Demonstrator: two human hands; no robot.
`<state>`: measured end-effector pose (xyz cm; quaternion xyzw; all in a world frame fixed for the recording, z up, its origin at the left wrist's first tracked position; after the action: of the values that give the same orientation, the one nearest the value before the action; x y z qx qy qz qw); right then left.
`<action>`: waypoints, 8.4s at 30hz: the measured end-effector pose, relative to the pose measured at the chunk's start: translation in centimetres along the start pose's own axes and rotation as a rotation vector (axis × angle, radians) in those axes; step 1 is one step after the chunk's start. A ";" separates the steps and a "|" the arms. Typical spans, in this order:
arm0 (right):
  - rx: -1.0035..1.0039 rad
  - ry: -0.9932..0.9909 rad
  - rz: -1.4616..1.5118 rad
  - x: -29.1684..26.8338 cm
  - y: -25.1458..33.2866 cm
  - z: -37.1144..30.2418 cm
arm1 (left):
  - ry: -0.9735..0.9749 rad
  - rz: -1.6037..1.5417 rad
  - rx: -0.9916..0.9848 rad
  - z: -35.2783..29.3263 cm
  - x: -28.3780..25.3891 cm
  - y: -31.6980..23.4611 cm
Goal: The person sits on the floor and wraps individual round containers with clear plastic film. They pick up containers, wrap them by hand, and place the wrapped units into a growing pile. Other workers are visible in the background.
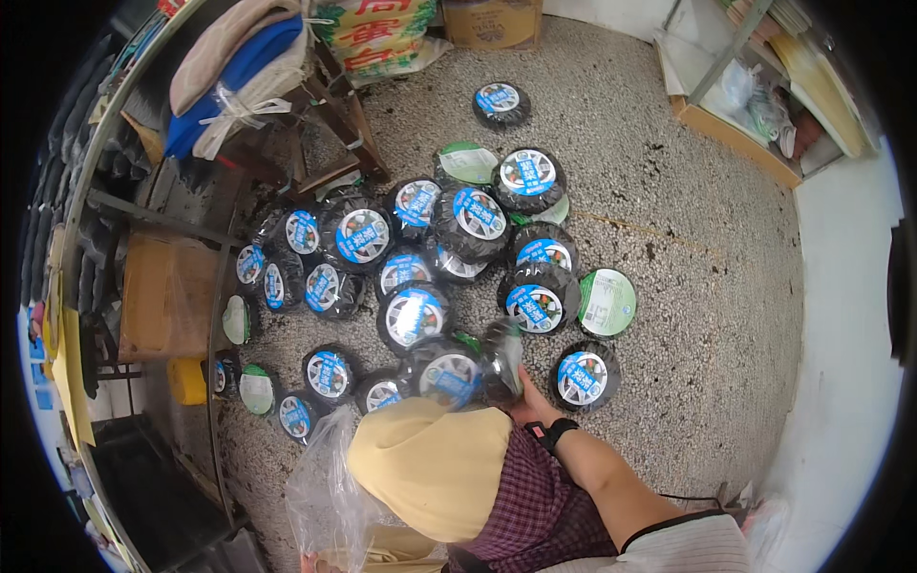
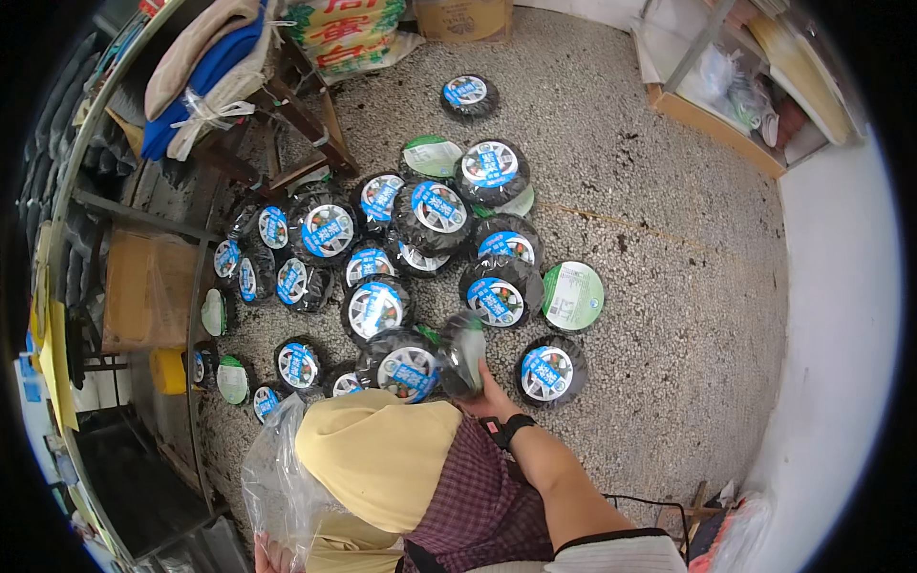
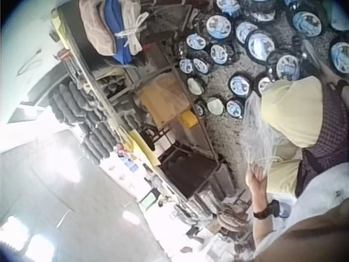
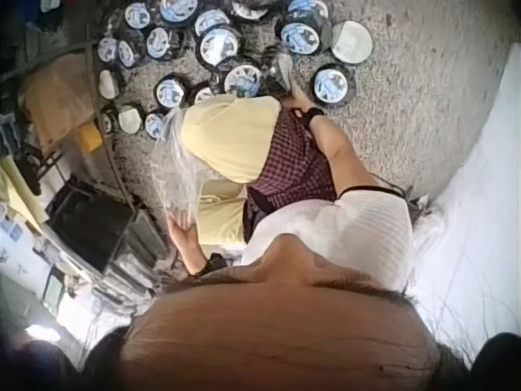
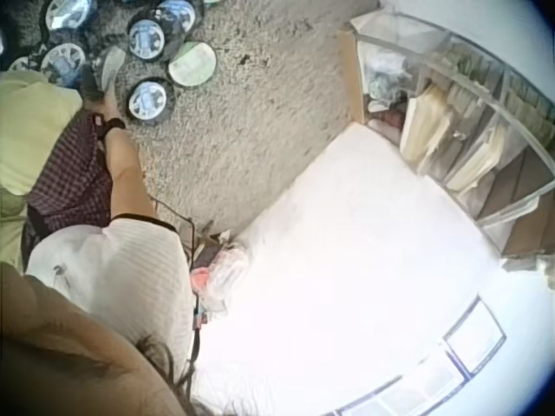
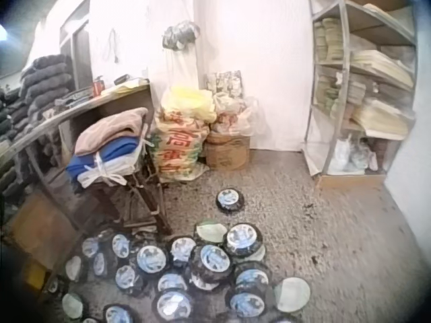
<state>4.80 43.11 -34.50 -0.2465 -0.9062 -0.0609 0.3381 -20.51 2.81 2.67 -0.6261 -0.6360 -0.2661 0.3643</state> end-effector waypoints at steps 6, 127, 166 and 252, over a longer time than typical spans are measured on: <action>-0.520 0.026 -0.554 6.5 11.9 -11.1 | -0.742 0.359 0.197 3.3 4.4 1.0; -0.641 2.344 -1.512 19.1 -13.7 -37.2 | 0.047 1.303 0.312 1.5 8.7 10.9; -1.371 0.670 -2.173 30.6 5.9 -16.2 | -0.635 0.761 0.219 2.7 -0.5 5.6; -1.006 2.153 -2.797 20.9 -26.6 -21.7 | -0.692 0.852 0.353 4.7 4.2 6.5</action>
<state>-9.07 22.36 -2.99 -0.6759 -0.2630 0.6123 -0.3148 -14.47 9.58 2.48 -0.8074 -0.4446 0.2344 0.3090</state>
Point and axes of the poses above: each hand's wrist, its own z-axis towards the middle knuckle, its own x-axis out of the palm, y = z × x, the point moved 2 cm from there along z, towards the middle knuckle, and after that the axes turned 11 degrees about -x, right-handed, at the moved point
